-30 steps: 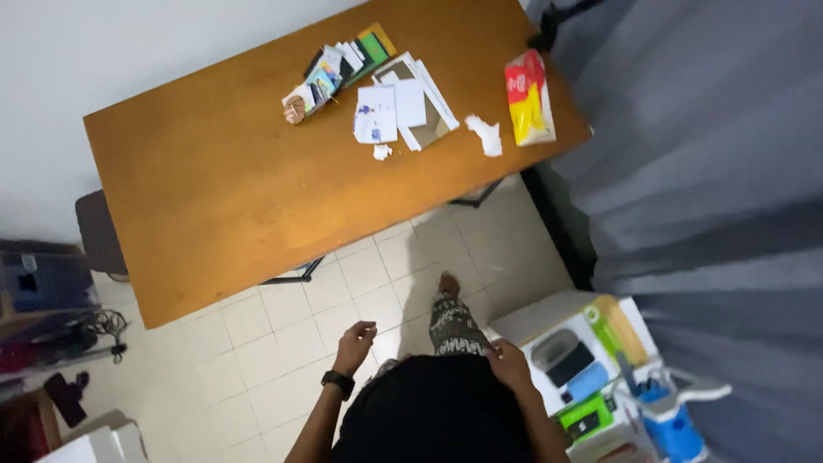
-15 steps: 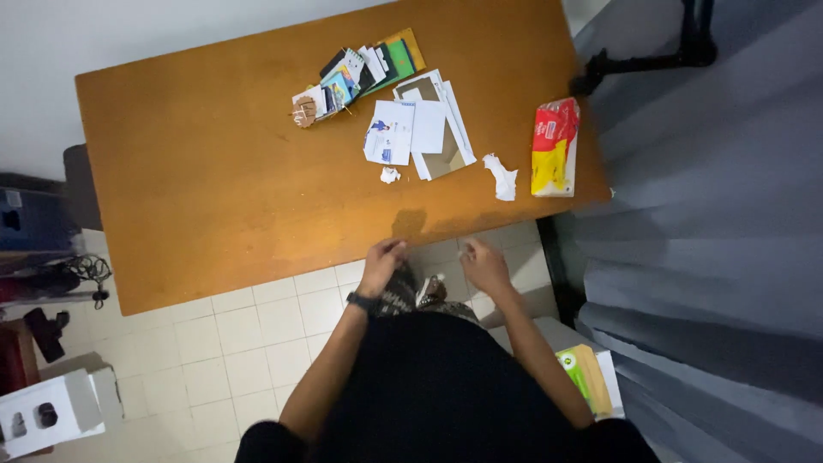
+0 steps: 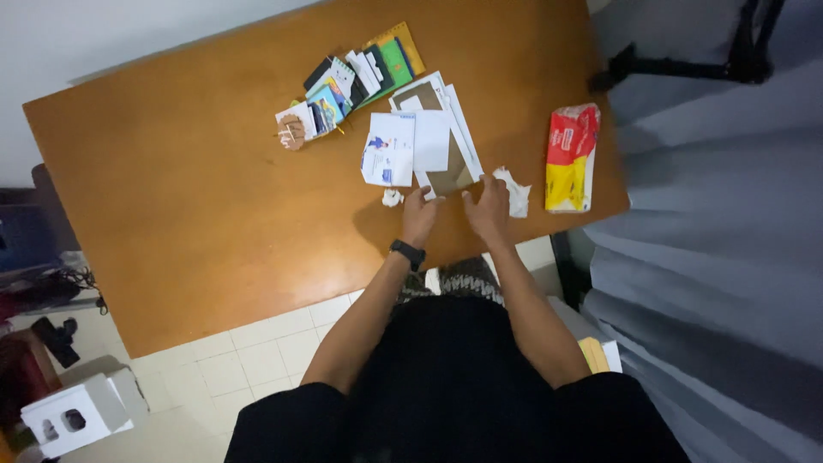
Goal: The person picks up various papers and small notebooks from a wooden table and places them one by one onto a white chair. The items include loose sheets, a document with a circular graphic, and several small booklets.
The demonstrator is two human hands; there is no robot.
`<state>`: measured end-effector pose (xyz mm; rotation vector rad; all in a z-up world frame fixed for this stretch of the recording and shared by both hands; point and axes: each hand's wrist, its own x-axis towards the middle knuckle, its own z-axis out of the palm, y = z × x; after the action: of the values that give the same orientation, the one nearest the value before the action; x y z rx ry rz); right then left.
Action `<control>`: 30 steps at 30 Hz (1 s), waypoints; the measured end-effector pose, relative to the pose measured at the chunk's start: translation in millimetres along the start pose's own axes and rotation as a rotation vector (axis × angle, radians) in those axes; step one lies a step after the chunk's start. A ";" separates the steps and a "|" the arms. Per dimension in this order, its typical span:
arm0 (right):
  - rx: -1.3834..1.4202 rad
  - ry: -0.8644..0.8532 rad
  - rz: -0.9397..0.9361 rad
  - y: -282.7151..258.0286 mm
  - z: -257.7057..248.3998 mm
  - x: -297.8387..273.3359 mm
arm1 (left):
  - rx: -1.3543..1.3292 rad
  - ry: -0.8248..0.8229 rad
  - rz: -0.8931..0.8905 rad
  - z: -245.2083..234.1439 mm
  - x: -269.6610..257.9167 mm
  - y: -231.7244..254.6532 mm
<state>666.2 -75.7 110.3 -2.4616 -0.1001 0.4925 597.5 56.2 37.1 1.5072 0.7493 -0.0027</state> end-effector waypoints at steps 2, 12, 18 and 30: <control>-0.045 -0.002 0.010 -12.1 -3.2 15.4 | 0.023 0.016 -0.064 6.9 15.6 -4.3; -0.085 -0.036 0.101 5.0 13.7 60.4 | 0.112 0.235 -0.233 26.0 25.5 -7.5; 0.209 -0.009 0.080 54.9 30.2 79.1 | 0.156 0.417 -0.230 38.2 44.4 -77.5; 0.844 -0.183 0.414 41.7 16.6 66.7 | -0.550 0.411 -0.391 37.5 17.3 -43.7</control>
<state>720.1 -87.5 51.8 -1.5967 0.4621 0.7483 608.1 25.7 -13.6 0.8262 1.2504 0.2084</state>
